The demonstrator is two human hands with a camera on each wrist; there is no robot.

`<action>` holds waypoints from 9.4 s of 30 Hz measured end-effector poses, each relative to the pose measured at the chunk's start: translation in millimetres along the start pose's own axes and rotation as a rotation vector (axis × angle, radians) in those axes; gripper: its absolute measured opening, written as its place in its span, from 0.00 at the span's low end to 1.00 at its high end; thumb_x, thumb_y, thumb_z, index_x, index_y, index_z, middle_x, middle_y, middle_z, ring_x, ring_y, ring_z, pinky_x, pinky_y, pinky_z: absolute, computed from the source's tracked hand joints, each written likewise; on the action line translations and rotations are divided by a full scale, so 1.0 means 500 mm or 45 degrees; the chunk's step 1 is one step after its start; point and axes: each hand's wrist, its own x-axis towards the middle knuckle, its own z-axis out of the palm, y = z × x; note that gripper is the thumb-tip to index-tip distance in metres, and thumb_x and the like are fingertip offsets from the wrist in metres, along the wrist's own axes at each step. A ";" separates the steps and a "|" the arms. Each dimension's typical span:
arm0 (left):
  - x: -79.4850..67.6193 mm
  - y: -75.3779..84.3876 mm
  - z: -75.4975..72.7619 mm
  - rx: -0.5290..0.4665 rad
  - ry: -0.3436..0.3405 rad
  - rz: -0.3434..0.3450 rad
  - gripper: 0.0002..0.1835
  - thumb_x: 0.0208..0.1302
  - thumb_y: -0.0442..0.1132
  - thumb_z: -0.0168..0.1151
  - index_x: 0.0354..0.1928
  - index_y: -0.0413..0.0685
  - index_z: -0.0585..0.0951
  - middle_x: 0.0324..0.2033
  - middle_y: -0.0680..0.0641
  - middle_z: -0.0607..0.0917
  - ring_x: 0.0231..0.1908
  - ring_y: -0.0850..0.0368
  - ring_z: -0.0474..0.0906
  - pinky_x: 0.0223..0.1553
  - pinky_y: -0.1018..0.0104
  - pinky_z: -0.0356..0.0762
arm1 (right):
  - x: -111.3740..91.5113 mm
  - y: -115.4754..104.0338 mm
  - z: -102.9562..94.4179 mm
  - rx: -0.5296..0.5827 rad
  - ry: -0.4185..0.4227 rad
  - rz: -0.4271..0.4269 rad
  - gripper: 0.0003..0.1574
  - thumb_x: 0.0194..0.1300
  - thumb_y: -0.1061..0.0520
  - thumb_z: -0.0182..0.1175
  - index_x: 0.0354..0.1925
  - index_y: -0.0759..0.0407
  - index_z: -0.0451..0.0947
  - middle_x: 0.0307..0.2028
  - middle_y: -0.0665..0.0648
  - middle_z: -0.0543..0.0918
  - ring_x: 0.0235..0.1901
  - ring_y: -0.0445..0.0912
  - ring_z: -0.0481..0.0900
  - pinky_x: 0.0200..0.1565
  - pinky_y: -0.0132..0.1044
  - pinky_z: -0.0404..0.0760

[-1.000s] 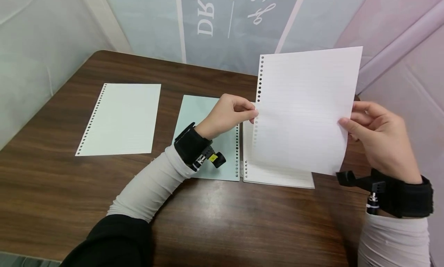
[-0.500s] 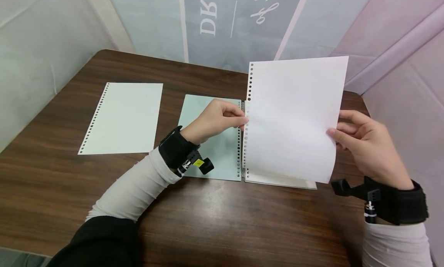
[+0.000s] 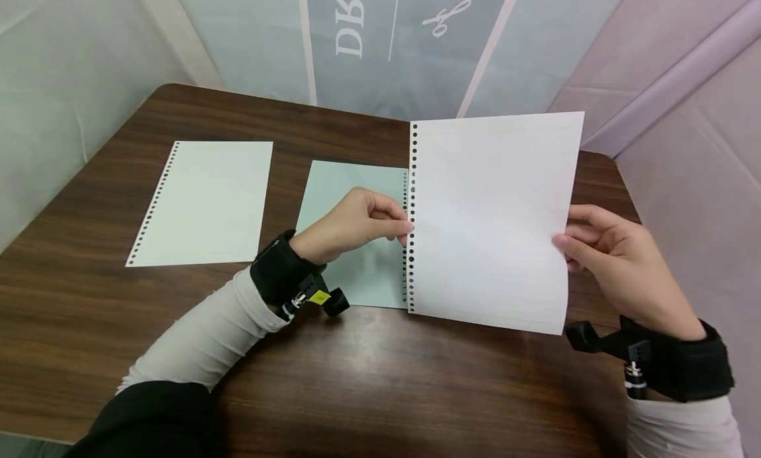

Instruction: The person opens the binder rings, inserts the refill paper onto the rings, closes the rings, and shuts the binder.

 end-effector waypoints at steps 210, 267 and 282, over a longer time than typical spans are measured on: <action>-0.005 -0.043 0.126 1.514 -0.270 0.483 0.08 0.55 0.44 0.72 0.26 0.56 0.81 0.30 0.56 0.76 0.33 0.56 0.68 0.22 0.66 0.61 | 0.105 0.131 0.074 -0.279 -0.229 0.381 0.35 0.74 0.60 0.53 0.73 0.68 0.55 0.47 0.69 0.82 0.40 0.48 0.77 0.38 0.28 0.78; 0.251 -0.036 -0.005 1.305 0.192 0.000 0.14 0.69 0.41 0.60 0.54 0.50 0.81 0.51 0.49 0.83 0.54 0.46 0.72 0.50 0.50 0.73 | 0.100 0.151 0.071 -0.191 -0.216 0.266 0.32 0.73 0.63 0.54 0.71 0.65 0.57 0.39 0.62 0.81 0.36 0.39 0.75 0.38 0.27 0.77; 0.254 -0.038 -0.006 1.245 0.168 -0.046 0.08 0.70 0.40 0.58 0.46 0.48 0.82 0.40 0.47 0.83 0.54 0.47 0.71 0.49 0.51 0.70 | 0.101 0.160 0.071 -0.134 -0.225 0.230 0.31 0.72 0.65 0.55 0.69 0.67 0.60 0.37 0.57 0.83 0.35 0.38 0.76 0.39 0.23 0.76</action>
